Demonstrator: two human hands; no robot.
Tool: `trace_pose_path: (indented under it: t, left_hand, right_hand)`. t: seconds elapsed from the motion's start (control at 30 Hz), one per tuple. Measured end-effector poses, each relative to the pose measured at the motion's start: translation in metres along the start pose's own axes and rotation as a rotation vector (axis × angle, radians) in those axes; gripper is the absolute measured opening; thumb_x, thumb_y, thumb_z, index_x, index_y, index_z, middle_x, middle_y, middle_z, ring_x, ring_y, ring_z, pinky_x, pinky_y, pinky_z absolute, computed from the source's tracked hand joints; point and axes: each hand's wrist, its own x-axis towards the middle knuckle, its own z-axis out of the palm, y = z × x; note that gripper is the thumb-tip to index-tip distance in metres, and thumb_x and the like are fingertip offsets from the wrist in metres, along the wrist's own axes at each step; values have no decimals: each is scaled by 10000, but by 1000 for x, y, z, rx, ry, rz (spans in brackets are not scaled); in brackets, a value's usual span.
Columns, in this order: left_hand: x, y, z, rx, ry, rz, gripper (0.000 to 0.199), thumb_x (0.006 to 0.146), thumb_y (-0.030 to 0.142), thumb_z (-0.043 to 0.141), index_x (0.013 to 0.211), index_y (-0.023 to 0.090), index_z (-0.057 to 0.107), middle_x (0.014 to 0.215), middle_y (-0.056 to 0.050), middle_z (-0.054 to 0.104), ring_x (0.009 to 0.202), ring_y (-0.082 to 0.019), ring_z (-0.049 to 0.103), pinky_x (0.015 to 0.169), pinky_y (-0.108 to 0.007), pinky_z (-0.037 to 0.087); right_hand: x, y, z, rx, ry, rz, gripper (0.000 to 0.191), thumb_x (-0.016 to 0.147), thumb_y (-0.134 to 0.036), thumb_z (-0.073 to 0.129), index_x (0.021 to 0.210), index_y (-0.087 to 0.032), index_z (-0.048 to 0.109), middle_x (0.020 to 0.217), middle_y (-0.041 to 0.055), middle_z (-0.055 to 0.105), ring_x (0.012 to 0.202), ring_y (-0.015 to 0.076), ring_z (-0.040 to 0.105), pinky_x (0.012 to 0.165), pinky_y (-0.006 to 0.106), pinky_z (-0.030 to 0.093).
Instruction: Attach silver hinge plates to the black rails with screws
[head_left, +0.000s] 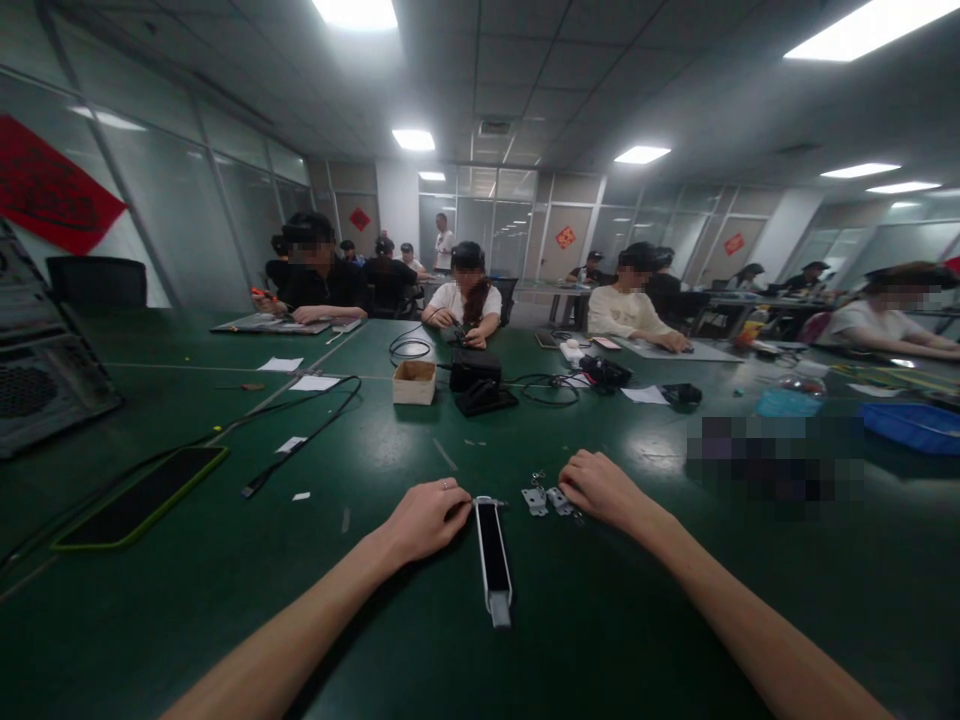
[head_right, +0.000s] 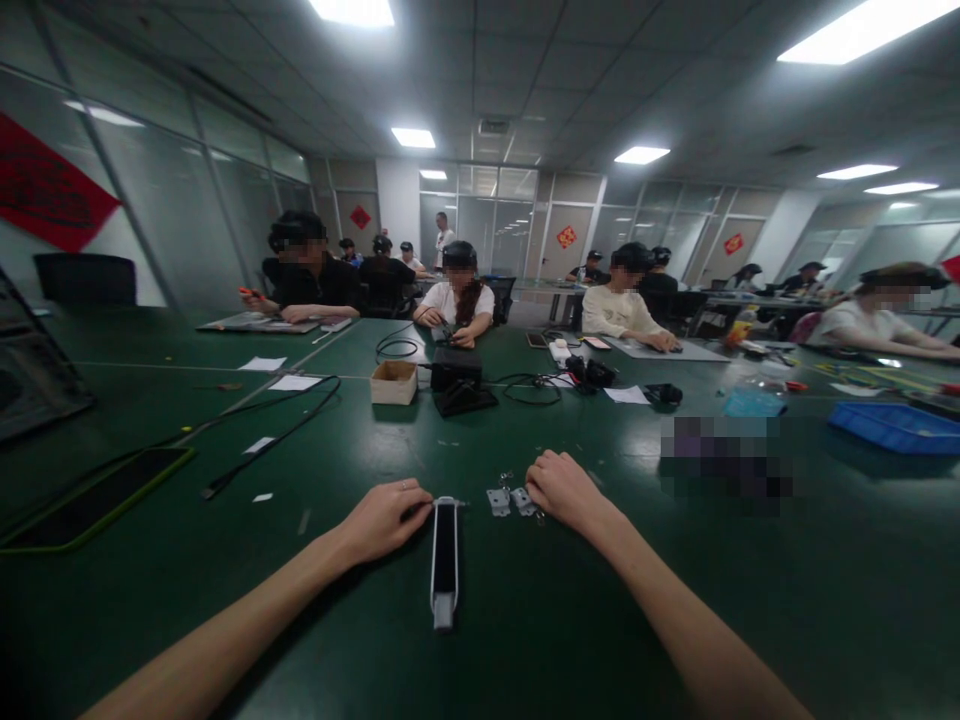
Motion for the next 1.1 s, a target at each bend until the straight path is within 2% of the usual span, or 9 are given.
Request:
trace_pose_path:
  t: [0.43,0.63,0.73,0.93,1.1]
  left_hand:
    - [-1,-1,0,3,-12,-4,230,932,239,454,991,170,665,891,-41,637,758,-150,602,687,-236,459]
    - [1,2,-1,15,-15,-9,222,928,228,461,987,164,665,895,-46,643,758,-156,606,674,-239,457]
    - [0,2,-2,14,-15,-7,228,932,231,454,994,163,662,907,-47,641,761,-156,603,683,-246,460]
    - [-1,2,-3,-1,-49,-16,236,932,233,446,991,165,664,899,-45,637,766,-151,601,683,-237,467]
    - [0,1,0,35,-20,7,242,932,236,445,996,164,666,903,-50,644,779,-162,609,707,-249,471]
  right_hand:
    - [2,-3,10,-50,100,53,225,906,-163,443,864,-123,661,871,109,657,823,210,566,706,299,399]
    - [4,-1,17,-45,96,117,205,884,-161,449,828,-113,640,839,114,646,800,217,552,696,307,416]
    - [0,6,14,33,69,82,244,906,-192,423,870,-126,656,878,108,649,831,209,557,743,309,432]
    - [-10,19,5,225,-73,17,307,908,-247,428,1082,-177,672,1084,104,636,980,213,578,862,337,447]
    - [-11,16,1,200,-82,24,292,900,-271,457,1057,-188,689,1066,102,644,979,230,584,863,370,448]
